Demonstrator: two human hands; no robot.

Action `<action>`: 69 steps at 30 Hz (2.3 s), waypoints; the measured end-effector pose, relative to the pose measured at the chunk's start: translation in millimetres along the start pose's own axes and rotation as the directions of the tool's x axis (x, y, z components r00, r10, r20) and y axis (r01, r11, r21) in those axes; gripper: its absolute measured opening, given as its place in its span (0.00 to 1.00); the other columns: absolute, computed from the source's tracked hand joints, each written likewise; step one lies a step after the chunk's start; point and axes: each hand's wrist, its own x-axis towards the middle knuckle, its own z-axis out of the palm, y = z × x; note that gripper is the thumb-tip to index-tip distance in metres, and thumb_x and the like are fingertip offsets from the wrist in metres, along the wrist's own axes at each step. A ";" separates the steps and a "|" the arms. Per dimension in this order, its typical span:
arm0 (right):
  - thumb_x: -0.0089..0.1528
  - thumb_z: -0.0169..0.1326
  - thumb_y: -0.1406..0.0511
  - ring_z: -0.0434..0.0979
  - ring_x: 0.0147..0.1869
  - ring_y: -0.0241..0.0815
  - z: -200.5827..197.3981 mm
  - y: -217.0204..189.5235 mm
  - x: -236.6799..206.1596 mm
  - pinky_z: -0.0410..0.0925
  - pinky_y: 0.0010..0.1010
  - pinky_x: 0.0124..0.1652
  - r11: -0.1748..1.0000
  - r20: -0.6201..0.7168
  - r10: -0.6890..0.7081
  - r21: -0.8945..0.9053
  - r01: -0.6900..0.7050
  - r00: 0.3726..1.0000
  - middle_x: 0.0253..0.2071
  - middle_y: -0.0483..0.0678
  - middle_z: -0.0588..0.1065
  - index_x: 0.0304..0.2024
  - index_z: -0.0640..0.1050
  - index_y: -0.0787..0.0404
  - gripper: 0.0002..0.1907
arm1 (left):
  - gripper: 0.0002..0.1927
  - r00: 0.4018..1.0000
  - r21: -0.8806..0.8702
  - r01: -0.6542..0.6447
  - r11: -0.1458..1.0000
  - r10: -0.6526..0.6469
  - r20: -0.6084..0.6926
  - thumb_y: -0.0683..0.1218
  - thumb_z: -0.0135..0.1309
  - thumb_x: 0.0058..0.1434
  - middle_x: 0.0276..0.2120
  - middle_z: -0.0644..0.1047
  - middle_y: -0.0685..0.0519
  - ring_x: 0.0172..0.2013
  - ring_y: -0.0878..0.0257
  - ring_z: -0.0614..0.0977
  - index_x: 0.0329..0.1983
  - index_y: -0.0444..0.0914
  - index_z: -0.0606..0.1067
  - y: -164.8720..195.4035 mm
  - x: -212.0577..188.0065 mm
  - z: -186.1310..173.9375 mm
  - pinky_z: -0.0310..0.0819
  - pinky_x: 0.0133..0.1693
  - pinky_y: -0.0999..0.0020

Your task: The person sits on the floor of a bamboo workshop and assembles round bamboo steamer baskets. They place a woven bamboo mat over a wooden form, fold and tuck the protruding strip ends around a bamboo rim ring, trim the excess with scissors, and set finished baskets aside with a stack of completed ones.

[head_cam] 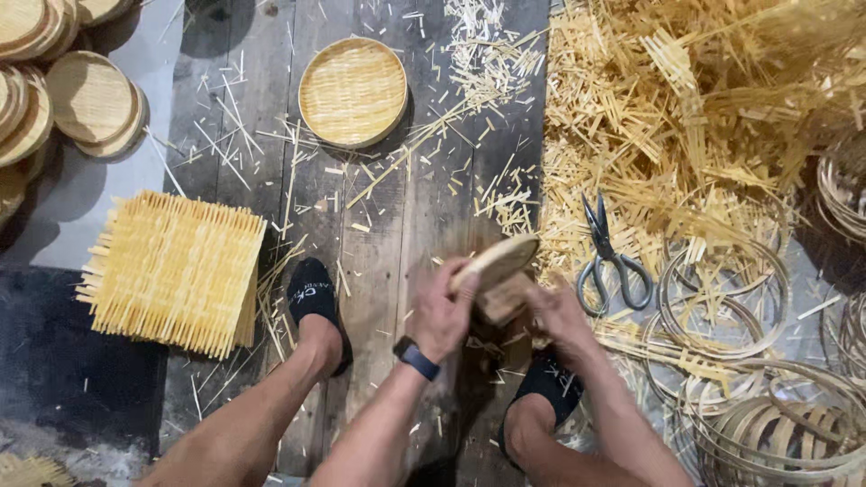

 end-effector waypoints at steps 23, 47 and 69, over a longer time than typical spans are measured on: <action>0.58 0.57 0.50 0.72 0.64 0.56 -64.6 50.7 -44.1 0.66 0.55 0.62 0.509 -0.063 -0.155 0.850 0.134 0.986 0.60 0.55 0.73 0.67 0.68 0.62 0.40 | 0.26 0.980 0.314 0.096 0.944 -0.034 -0.198 0.58 0.49 0.71 0.52 0.78 0.37 0.54 0.41 0.76 0.56 0.31 0.75 -173.7 40.6 6.2 0.66 0.58 0.50; 0.59 0.47 0.58 0.71 0.63 0.59 -119.2 124.3 -25.0 0.64 0.58 0.58 0.794 -0.179 0.066 0.605 0.056 0.982 0.63 0.58 0.69 0.74 0.59 0.57 0.39 | 0.23 0.913 0.632 -0.371 0.680 0.391 0.115 0.36 0.60 0.48 0.55 0.80 0.47 0.60 0.49 0.78 0.51 0.38 0.79 -225.6 266.5 -96.0 0.69 0.62 0.55; 0.69 0.37 0.49 0.72 0.65 0.53 12.1 25.5 37.2 0.67 0.46 0.60 0.802 0.045 -0.111 0.594 0.063 0.993 0.63 0.57 0.72 0.69 0.65 0.63 0.33 | 0.20 0.666 -0.603 0.672 0.430 -0.707 0.238 0.48 0.59 0.62 0.42 0.83 0.57 0.35 0.67 0.75 0.58 0.42 0.78 -141.3 19.1 55.9 0.71 0.37 0.67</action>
